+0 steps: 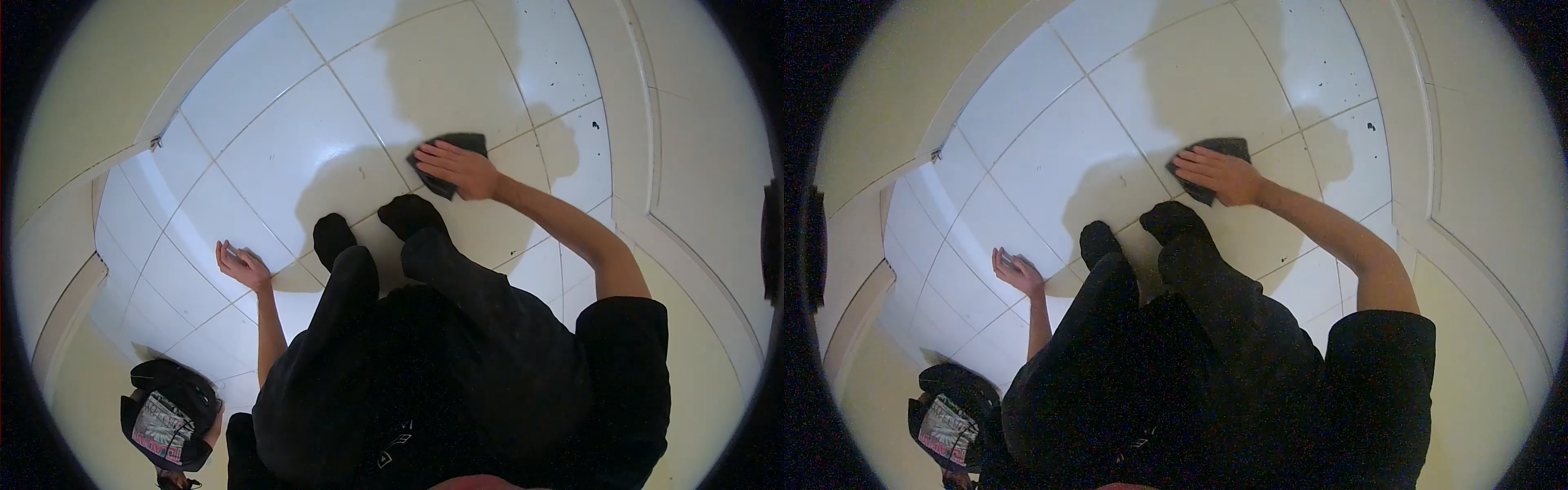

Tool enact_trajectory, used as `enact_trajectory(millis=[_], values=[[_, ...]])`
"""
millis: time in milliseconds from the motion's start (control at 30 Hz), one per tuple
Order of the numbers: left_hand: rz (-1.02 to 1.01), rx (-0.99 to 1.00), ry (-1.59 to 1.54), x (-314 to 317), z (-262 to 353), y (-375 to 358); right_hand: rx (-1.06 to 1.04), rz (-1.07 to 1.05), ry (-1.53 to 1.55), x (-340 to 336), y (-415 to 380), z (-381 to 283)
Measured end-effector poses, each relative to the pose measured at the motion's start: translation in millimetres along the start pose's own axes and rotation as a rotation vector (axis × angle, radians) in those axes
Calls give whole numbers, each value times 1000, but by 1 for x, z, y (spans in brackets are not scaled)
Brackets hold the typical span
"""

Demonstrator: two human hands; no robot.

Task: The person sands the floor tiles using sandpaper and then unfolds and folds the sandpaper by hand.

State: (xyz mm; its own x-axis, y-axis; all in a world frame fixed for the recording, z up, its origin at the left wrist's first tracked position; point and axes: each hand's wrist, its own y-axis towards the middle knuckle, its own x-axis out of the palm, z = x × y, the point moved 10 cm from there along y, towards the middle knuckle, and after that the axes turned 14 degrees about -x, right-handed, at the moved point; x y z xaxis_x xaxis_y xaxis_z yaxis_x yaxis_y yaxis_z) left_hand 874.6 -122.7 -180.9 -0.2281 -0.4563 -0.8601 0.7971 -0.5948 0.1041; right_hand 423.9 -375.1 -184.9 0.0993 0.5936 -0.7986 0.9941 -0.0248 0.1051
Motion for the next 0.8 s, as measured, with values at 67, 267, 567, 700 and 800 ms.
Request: enact_trajectory(millis=[67, 267, 567, 700, 800], values=[[4, -20, -14, 2, -1, 1, 37, -60, 19, 16, -33, -20], [2, -40, 8, 0, 5, 2, -181, -134, 51, 87, -118, -107], [11, 19, 59, -1, 4, 2, -520, -412, -102, 141, -199, -180], [13, -4, -30, -1, 3, 0, -572, -347, 163, 158, -264, -219], [5, -19, -26, 0, -2, 2, -440, -513, 452, 159, -319, -239]])
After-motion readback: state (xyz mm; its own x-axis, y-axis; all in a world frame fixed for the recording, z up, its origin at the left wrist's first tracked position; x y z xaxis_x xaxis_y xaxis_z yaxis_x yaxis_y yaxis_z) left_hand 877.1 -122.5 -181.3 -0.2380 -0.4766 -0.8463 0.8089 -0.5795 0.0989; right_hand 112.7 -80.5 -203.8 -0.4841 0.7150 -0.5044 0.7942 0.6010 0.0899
